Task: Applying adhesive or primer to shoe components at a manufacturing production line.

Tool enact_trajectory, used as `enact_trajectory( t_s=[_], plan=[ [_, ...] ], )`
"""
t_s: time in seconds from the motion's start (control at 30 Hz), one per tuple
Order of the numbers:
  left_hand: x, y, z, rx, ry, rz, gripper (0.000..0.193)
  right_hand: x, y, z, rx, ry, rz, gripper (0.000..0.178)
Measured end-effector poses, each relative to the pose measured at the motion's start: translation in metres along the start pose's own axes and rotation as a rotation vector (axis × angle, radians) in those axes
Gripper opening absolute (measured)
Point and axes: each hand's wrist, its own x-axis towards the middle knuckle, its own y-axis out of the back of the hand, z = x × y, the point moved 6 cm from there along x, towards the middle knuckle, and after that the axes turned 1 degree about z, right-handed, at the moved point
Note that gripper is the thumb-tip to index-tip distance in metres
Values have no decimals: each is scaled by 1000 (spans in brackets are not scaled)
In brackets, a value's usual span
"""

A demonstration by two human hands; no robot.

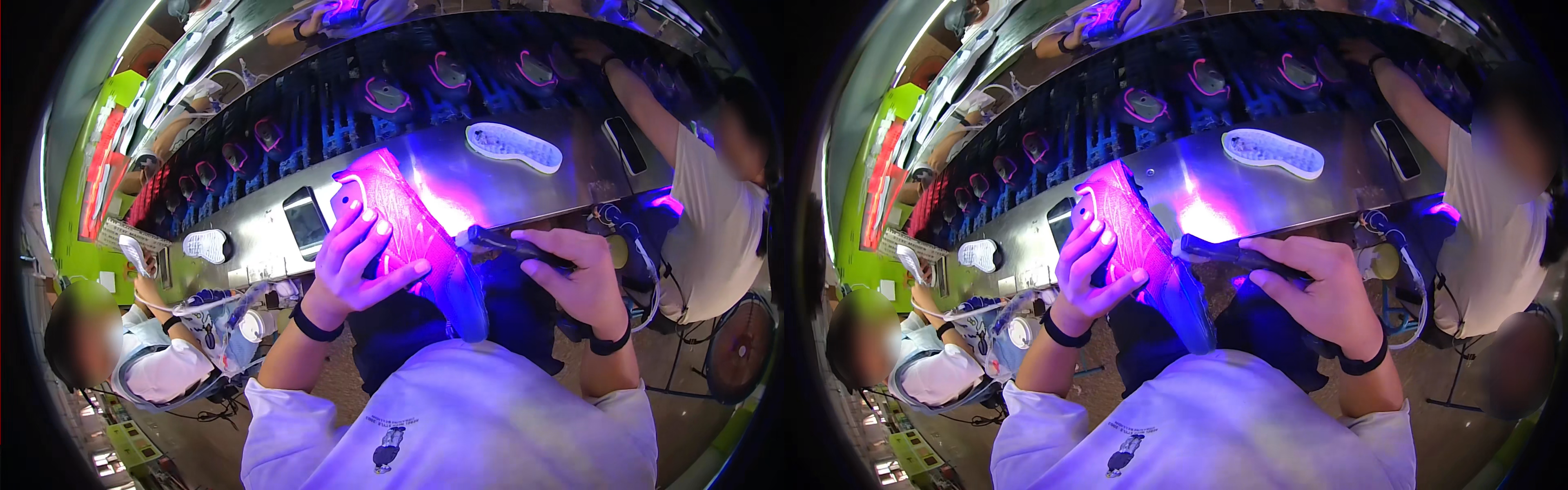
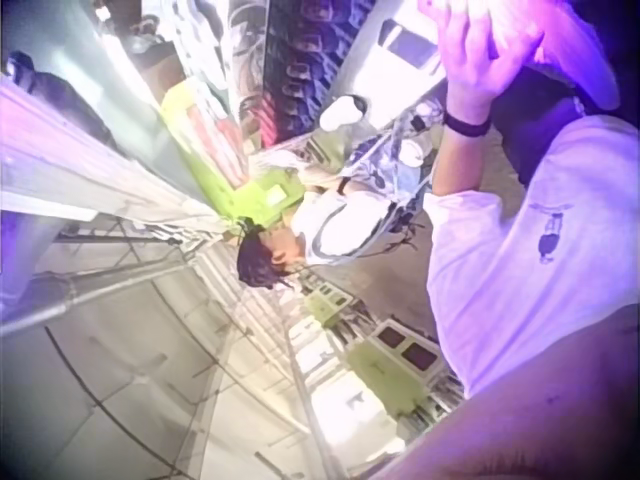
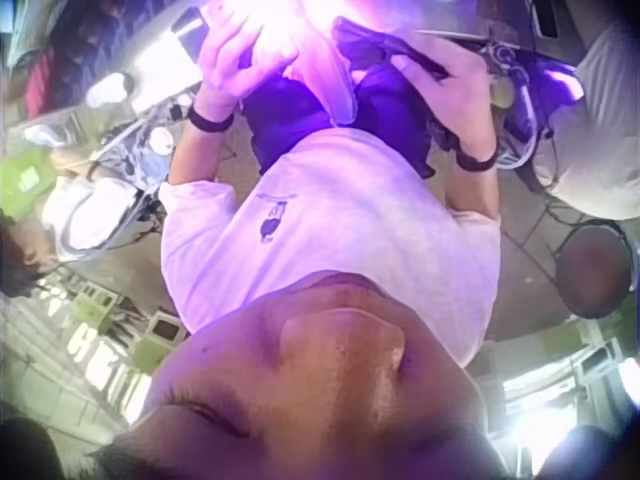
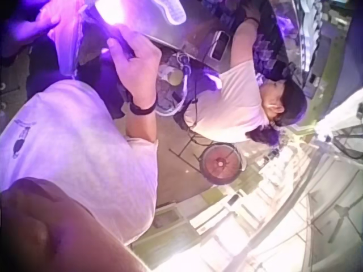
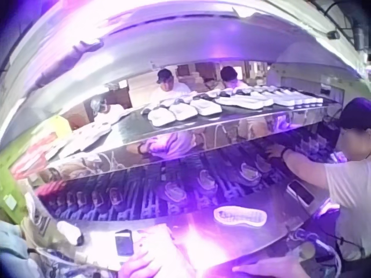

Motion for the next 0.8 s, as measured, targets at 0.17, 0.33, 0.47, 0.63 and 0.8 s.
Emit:
enact_trajectory(
  t_s=[0.17,0.33,0.47,0.63,0.8],
  plan=[
    [9,-19,1,-26,0,-44,50,-9,0,28,101,97,43,39],
    [17,-45,-1,-42,9,-98,52,-11,11,59,136,53,2,37],
    [23,-59,-2,-15,-9,-135,55,13,19,66,89,61,97,36],
    [35,-58,-8,40,-56,-41,51,6,12,80,214,65,24,36],
    [30,-67,-48,123,-107,-121,56,-9,-11,124,246,8,-14,40]
  ],
)
